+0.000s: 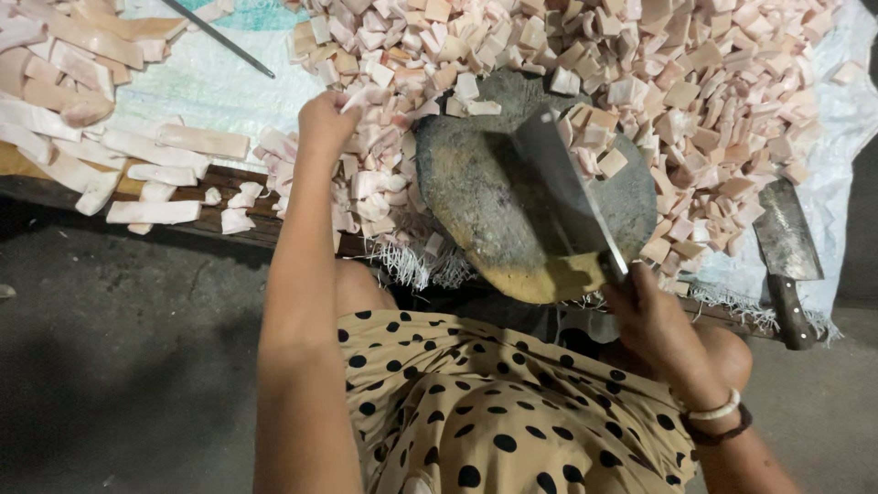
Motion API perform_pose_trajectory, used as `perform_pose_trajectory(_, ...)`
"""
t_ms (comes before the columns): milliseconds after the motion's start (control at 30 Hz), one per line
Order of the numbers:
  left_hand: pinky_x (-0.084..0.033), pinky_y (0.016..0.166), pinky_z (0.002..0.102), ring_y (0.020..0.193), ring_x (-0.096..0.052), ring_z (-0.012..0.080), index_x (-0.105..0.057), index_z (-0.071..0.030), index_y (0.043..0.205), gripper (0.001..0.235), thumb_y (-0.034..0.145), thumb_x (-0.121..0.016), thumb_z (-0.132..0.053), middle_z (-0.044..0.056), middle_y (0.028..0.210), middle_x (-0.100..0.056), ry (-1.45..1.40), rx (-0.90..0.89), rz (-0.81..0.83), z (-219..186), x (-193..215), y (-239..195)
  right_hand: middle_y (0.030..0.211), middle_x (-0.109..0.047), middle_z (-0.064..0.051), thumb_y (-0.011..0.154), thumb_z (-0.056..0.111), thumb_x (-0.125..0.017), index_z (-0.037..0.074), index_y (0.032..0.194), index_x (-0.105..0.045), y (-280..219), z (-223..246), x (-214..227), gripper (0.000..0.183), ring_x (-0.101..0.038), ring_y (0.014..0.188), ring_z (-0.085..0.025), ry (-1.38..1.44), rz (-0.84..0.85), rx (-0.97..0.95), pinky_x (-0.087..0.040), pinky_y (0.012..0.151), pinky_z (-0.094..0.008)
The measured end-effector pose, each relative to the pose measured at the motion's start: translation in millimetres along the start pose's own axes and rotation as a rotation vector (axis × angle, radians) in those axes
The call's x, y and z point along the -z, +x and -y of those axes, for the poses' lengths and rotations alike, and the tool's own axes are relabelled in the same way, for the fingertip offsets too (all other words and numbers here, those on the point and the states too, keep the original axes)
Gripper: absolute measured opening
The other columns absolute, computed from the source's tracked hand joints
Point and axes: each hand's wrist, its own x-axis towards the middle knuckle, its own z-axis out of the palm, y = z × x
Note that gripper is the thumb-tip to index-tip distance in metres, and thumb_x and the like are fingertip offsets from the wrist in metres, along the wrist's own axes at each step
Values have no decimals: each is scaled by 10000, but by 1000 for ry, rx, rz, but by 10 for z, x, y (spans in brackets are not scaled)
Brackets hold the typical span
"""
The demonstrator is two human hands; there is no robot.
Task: The person is cutting pieces of animal fat and skin into small cubes using a large cleaver on a wooden cutting board.
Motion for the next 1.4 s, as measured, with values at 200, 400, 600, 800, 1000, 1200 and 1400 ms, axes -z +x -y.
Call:
perform_pose_trajectory(200,-577,701,327,769,-734,203,-741,-37,1117,320,844,-792,-195,110,978,-778,-365,-185,80,-1223,24,-581,645,-636,-188,969,293,-649,33,1089,-501,-8,66,165,323,-611,481,-302,21,-10,-184,-476,471,-434)
perform_pose_trajectory(400,-569,794,425,830,-695,273,-763,-87,978,51,995,-715,-90,113,885,-732,117,-723,65,-1878,-811,-1240,597,-614,-151,988,294,-635,32,1072,-509,-41,125,137,303,-597,454,-245,119,-2,-194,-466,453,-397)
perform_pose_trajectory(600,-518,938,465,1056,-631,292,-757,-113,1103,229,878,-723,-135,77,1091,-698,147,-841,34,-1648,-991,-1700,623,-598,-138,1005,272,-646,16,1057,-483,-164,258,275,309,-577,501,-260,83,-116,-63,-451,459,-418)
perform_pose_trajectory(800,-450,941,517,1088,-558,312,-754,-110,1031,198,858,-764,-205,63,1084,-680,200,-804,-41,-1628,-821,-1808,724,-639,-197,1016,215,-625,21,1166,-459,-352,315,321,297,-621,613,-300,-42,-300,116,-469,504,-438)
perform_pose_trajectory(1000,-418,975,492,1098,-557,264,-761,-134,1041,164,898,-754,-214,-8,1097,-690,128,-756,-13,-1676,-762,-1851,695,-673,-239,994,151,-613,29,1070,-418,-232,-35,119,242,-657,599,-455,-169,64,93,-463,519,-522)
perform_pose_trajectory(1200,-413,964,484,1066,-582,267,-771,-135,1018,173,874,-771,-230,0,1067,-722,110,-720,-2,-1712,-671,-1864,713,-646,-259,983,177,-668,36,1060,-411,-292,272,191,303,-628,596,-472,-101,-131,108,-444,500,-533)
perform_pose_trajectory(1400,-469,1017,441,1104,-604,244,-776,-163,1046,146,929,-750,-246,27,1115,-740,83,-591,22,-1563,-535,-1786,675,-636,-236,991,150,-619,7,1062,-415,-248,155,-127,259,-643,562,-437,-83,-192,264,-469,466,-504)
